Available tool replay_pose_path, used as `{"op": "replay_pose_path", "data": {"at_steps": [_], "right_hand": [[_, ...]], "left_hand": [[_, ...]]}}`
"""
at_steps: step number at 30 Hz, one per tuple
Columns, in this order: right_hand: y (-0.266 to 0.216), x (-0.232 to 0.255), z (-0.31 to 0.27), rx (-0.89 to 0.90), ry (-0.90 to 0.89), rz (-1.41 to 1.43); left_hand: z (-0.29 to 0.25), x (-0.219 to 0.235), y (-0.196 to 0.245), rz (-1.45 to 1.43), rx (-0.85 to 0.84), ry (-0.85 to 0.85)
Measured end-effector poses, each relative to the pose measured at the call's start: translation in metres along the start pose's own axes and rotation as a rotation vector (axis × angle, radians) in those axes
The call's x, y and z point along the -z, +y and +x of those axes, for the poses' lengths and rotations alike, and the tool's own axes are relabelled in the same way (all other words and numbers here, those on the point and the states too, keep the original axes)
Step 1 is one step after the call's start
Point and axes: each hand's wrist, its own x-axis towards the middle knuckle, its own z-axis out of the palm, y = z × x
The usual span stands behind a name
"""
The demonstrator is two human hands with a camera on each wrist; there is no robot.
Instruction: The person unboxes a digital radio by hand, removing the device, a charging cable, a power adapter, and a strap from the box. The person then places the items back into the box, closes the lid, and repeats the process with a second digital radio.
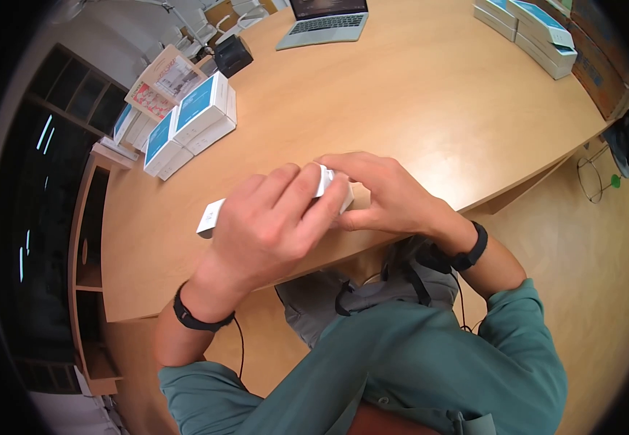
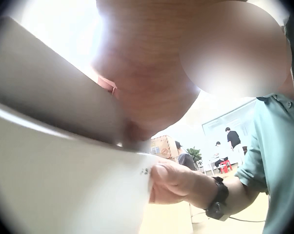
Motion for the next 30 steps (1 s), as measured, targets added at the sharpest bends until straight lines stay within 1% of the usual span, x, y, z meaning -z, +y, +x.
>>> {"op": "replay_pose_path", "data": {"at_steps": [1,3,5,6,8,9,11,12,13,15,16,18,19,21,22,24,25,27,30], "right_hand": [[-0.003,-0.001,0.0,0.011,-0.008,0.006],[-0.014,-0.004,-0.001,0.068,0.11,-0.01],[-0.018,-0.003,0.0,0.087,0.072,0.015],[-0.019,-0.002,0.001,0.094,0.053,0.022],[-0.022,0.0,0.002,0.099,0.036,0.026],[-0.022,0.0,0.002,0.097,0.02,0.016],[-0.024,0.0,0.004,0.092,0.05,0.022],[-0.024,-0.001,0.006,0.083,0.072,0.024],[-0.023,-0.002,0.007,0.088,0.062,0.031],[-0.021,-0.005,0.011,0.089,0.046,0.051],[-0.022,-0.007,0.013,0.093,0.034,0.058],[-0.025,-0.008,0.016,0.067,0.039,0.046],[-0.024,-0.009,0.017,0.069,0.034,0.049],[-0.024,-0.009,0.017,0.078,0.05,0.01],[-0.023,-0.009,0.017,0.078,0.049,0.011],[-0.023,-0.007,0.019,0.066,0.051,-0.017],[-0.024,-0.006,0.019,0.064,0.052,-0.016],[-0.026,-0.004,0.022,0.045,0.042,-0.03],[-0.027,-0.003,0.024,0.01,0.025,-0.025]], "left_hand": [[-0.001,0.0,0.003,-0.012,0.019,0.016],[-0.011,0.003,0.0,-0.008,0.057,0.021],[-0.025,0.009,-0.012,-0.253,0.181,-0.019],[-0.033,0.017,-0.017,-0.245,0.189,-0.027],[-0.05,0.04,-0.027,-0.274,0.41,-0.15],[-0.061,0.045,-0.031,-0.267,0.409,-0.156],[-0.087,0.049,-0.039,-0.402,0.8,-0.255],[-0.099,0.048,-0.047,-0.506,0.9,-0.325],[-0.107,0.042,-0.048,-0.502,0.914,-0.323],[-0.117,0.034,-0.05,-0.613,0.927,-0.229],[-0.12,0.034,-0.051,-0.611,0.941,-0.226],[-0.113,0.036,-0.05,-0.504,1.058,-0.211],[-0.108,0.039,-0.052,-0.502,1.064,-0.209],[-0.099,0.044,-0.056,-0.55,1.153,-0.236],[-0.099,0.043,-0.059,-0.549,1.154,-0.237],[-0.1,0.043,-0.067,-0.591,1.139,-0.309],[-0.1,0.043,-0.071,-0.592,1.138,-0.312],[-0.1,0.041,-0.075,-0.492,1.055,-0.303],[-0.095,0.04,-0.075,-0.476,1.061,-0.29]]}}
